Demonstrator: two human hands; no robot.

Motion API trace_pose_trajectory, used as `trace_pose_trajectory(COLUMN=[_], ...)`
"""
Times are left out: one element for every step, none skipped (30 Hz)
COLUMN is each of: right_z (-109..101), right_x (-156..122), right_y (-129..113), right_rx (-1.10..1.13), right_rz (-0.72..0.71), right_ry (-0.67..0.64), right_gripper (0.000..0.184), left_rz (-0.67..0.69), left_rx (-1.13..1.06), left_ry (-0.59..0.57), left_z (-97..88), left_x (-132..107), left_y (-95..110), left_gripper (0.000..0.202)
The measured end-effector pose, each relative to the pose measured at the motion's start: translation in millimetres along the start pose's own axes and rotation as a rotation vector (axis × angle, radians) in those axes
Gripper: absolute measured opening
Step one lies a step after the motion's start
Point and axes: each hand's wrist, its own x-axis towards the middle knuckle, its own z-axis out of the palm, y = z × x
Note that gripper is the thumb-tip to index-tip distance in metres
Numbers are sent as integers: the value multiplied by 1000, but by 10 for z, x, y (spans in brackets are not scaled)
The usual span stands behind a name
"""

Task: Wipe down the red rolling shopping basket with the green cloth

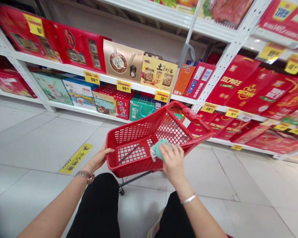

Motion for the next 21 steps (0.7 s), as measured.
trace_pose_trajectory(right_z=[64,135,209,282,353,419,478,528,568,599,618,628,626,614,592,561,523,479,429,376,320], right_x=[39,78,114,147,174,192,203,204,197,183,164,142,118,94,71,49,28,8,-11,-30,-48], right_y=[-260,-524,-781,-1019,-1230,-1404,-1539,-1629,-1677,-1685,-1658,-1600,-1519,-1420,-1307,-1184,-1055,-921,-783,-641,-497], right_rx=[59,120,171,206,228,230,221,208,194,183,177,176,179,184,188,188,181,165,146,121,91], right_rz=[-37,-80,-119,-154,-192,-217,-226,-230,-231,-229,-225,-220,-211,-198,-180,-160,-139,-115,-92,-69,-45], right_ry=[-5,-26,-38,-66,-90,-130,-157,-175,-182,-178,-170,-164,-163,-169,-180,-192,-196,-192,-182,-165,-141], right_gripper=[66,65,63,58,53,47,41,36,33,32,32,33,36,39,43,47,51,54,56,56,56], left_rz=[2,0,-6,-13,-20,-26,-31,-36,-37,-42,-49,-60,-72,-85,-99,-112,-119,-125,-126,-124,-118], left_rx=[-7,-13,-17,-16,-12,-6,-1,4,9,12,14,14,13,12,11,13,17,23,26,28,30], left_ry=[0,-3,-9,-14,-18,-20,-20,-20,-18,-19,-23,-26,-28,-27,-27,-25,-22,-20,-19,-17,-16], left_z=[0,0,-2,-4,-7,-12,-19,-28,-38,-50,-63,-76,-89,-103,-117,-130,-144,-158,-172,-186,-200], left_x=[-4,-6,-8,-7,-6,-4,-1,1,3,5,7,8,10,13,16,21,27,33,39,46,52], left_y=[12,23,32,40,46,49,52,53,55,58,63,70,79,89,101,113,124,134,141,147,152], left_gripper=[84,83,82,82,81,81,81,81,82,82,83,85,86,87,87,88,88,89,90,91,91])
